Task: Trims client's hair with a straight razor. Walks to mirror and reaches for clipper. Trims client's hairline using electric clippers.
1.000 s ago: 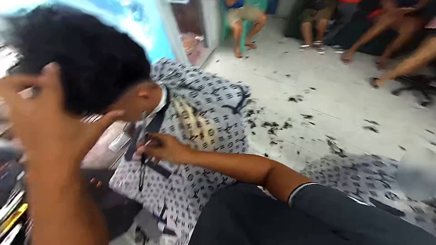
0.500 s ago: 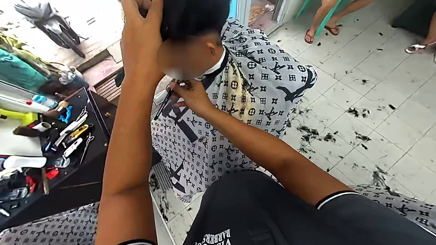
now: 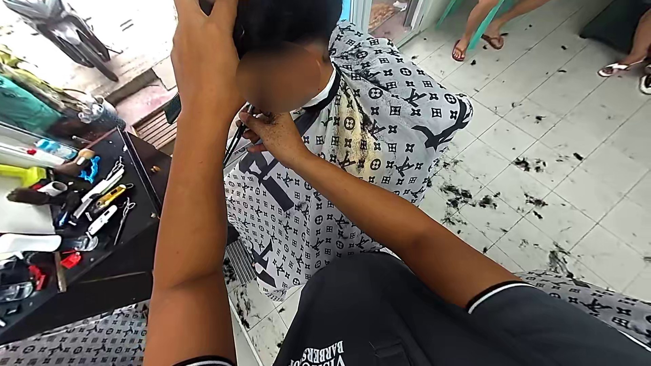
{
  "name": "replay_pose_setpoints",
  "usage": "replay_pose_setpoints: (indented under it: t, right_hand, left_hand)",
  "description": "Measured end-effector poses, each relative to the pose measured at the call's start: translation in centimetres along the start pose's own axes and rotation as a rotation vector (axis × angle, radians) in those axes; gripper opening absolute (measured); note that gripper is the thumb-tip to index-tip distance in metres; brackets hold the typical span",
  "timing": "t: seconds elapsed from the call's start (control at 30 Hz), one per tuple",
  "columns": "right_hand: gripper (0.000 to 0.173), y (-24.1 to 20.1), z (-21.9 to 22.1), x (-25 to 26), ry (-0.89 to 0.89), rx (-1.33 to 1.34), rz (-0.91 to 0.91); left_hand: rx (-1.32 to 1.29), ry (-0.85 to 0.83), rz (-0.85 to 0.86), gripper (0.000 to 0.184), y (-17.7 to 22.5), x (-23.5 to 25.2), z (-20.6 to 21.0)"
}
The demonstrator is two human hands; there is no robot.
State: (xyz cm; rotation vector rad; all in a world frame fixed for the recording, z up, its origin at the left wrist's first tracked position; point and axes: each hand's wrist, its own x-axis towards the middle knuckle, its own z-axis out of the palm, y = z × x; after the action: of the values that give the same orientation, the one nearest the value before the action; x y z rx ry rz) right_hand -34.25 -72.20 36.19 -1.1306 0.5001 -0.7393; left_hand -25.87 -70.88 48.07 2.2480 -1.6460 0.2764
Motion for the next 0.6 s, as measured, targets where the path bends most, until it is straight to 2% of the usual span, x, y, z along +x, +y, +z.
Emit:
replay_pose_setpoints:
  t: [0.6]
  right_hand:
    - [0.023,-0.05,0.75,0.41,0.032,0.040,-0.006]
  left_hand:
    - [0.000,0.002,0.010,0.068,-0.03,0.02,-0.08]
